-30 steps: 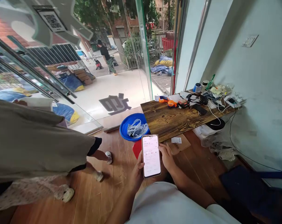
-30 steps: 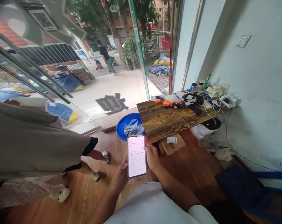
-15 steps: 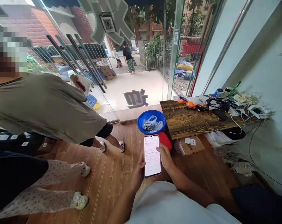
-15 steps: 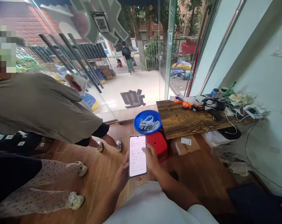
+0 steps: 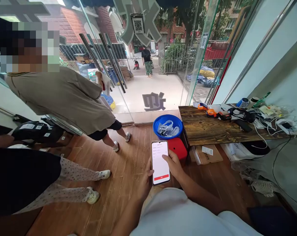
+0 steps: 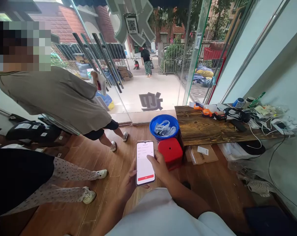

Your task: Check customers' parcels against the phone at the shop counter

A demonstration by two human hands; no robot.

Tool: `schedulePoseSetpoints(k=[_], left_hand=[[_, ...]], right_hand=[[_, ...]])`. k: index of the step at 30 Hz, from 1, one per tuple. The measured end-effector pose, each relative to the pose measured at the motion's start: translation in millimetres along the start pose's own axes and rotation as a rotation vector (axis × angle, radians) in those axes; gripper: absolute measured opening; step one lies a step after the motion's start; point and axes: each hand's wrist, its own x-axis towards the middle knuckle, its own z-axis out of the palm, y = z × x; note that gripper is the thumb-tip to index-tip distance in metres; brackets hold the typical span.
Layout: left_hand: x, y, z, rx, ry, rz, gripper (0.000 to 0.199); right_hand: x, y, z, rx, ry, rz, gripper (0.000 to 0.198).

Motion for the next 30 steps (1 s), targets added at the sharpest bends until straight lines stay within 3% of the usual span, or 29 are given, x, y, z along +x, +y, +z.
schedulePoseSetpoints(k=[6,10,14,30], left_hand=[[-9.2,3.2,-4.0,-0.001,0.032,0.016,0.067],[-11.5,5.1,-2.5,-0.027,0.039,0.046,0.075],[-13.4,7.1,-1.0,-0.026,0.025,-0.011,0.083],[-12.5,5.2,8.0,0.007,0.11,-0.047,0.093]], right_hand=[[-17.8,3.2,4.9,0.032,-0.118,0.049,0.028],[-32.5,3.6,6.6,0.056,-0.165,0.073,0.039],[-41.5,-1.5,8.3,0.034,-0.173,0.081,0.048],[-42.0,-5.6,-1.5,0.042,-0.229,0.057,0.061]])
